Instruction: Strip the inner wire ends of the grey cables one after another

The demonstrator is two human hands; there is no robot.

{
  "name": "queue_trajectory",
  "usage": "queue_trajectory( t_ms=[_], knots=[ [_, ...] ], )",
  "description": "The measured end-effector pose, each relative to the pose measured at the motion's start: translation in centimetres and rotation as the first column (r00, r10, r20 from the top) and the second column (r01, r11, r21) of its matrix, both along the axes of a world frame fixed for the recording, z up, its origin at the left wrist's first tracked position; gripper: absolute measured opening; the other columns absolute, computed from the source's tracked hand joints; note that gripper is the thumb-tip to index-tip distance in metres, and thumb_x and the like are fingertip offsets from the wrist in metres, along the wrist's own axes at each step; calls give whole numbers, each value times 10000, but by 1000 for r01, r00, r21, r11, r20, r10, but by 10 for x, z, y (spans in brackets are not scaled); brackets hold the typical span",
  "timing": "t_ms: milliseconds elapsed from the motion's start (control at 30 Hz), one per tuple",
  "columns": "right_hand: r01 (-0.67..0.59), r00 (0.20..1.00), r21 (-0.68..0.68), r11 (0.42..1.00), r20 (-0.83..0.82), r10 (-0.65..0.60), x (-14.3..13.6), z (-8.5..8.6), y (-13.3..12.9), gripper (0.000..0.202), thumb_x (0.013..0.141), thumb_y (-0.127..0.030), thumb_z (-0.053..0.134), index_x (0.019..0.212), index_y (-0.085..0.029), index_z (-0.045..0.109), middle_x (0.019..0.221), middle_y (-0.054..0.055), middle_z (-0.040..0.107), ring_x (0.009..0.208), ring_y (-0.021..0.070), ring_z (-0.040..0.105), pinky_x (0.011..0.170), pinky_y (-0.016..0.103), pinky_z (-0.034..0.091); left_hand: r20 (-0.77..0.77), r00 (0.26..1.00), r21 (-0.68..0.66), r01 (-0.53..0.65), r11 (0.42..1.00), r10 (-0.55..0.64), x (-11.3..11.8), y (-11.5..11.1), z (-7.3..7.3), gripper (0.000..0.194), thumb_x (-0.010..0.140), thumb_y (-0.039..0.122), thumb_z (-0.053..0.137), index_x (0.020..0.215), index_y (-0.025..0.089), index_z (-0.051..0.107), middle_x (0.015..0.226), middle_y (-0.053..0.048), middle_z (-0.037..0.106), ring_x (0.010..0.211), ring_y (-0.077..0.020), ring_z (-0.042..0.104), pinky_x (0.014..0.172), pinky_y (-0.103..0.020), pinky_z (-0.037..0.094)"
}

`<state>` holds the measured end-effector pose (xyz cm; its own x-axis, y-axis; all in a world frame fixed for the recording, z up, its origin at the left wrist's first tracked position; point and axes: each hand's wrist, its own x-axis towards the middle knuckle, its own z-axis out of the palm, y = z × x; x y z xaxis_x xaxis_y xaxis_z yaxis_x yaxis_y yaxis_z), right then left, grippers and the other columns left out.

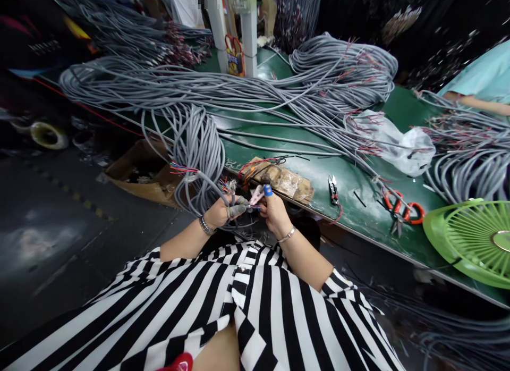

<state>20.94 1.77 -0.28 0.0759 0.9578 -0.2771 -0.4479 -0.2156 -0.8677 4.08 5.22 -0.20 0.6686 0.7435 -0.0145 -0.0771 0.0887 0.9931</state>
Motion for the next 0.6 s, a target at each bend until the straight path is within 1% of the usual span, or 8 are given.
queue_trajectory(
  t_ms=[100, 233, 333, 400, 467, 533, 600],
  knots=[
    [-18, 1000, -13, 1000, -11, 18, 4, -5, -4, 580, 712, -739, 588, 625, -205, 378, 480, -97, 272, 390, 31, 161, 361, 178, 90, 5, 999, 0, 36, 999, -36, -5, -7, 1, 425, 735, 498, 716, 805, 80, 693, 457, 35, 454, 373, -36, 334, 378, -176, 233],
    [-60, 998, 4, 998, 0, 60, 9, -9, -11, 569, 725, -743, 569, 665, -185, 477, 482, -86, 331, 391, 25, 132, 357, 180, 77, 18, 998, 33, 61, 998, -62, -16, -23, 3, 429, 750, 503, 703, 768, 74, 685, 501, 11, 500, 405, -38, 362, 392, -175, 270],
    [-87, 996, -13, 996, 31, 87, 12, -8, -17, 587, 729, -760, 544, 705, -173, 535, 475, -73, 386, 375, 21, 110, 349, 191, 61, -25, 998, 81, 68, 994, -66, -26, -36, 5, 405, 761, 482, 702, 765, 77, 683, 541, -6, 538, 440, -50, 414, 416, -177, 319],
    [-124, 991, -26, 992, 46, 125, 13, -5, -20, 602, 727, -771, 531, 706, -169, 547, 461, -68, 400, 363, 18, 104, 347, 195, 58, -43, 999, 84, 35, 996, -31, -31, -40, 4, 408, 760, 489, 700, 787, 82, 684, 547, -5, 545, 447, -56, 433, 421, -178, 338],
    [-174, 983, -34, 984, 54, 176, 14, 0, -20, 613, 732, -777, 515, 697, -166, 550, 437, -71, 385, 355, 19, 100, 347, 199, 55, -44, 999, 76, -24, 997, 27, -34, -41, 2, 425, 754, 505, 700, 808, 84, 681, 535, 1, 540, 441, -58, 438, 418, -177, 341],
    [-206, 977, -32, 978, 42, 207, 14, 7, -17, 616, 732, -780, 509, 705, -166, 553, 440, -69, 395, 356, 19, 96, 349, 199, 47, -43, 997, 60, -67, 996, 70, -34, -39, 0, 434, 743, 508, 710, 829, 84, 679, 532, 3, 546, 434, -56, 439, 415, -175, 339],
    [-210, 977, -35, 977, 15, 211, 13, 14, -12, 593, 714, -765, 551, 728, -172, 548, 474, -71, 416, 361, 17, 105, 352, 188, 43, -40, 995, 40, -88, 995, 90, -31, -35, -2, 440, 729, 503, 726, 852, 83, 681, 534, 1, 559, 428, -52, 436, 413, -172, 335]
  ],
)
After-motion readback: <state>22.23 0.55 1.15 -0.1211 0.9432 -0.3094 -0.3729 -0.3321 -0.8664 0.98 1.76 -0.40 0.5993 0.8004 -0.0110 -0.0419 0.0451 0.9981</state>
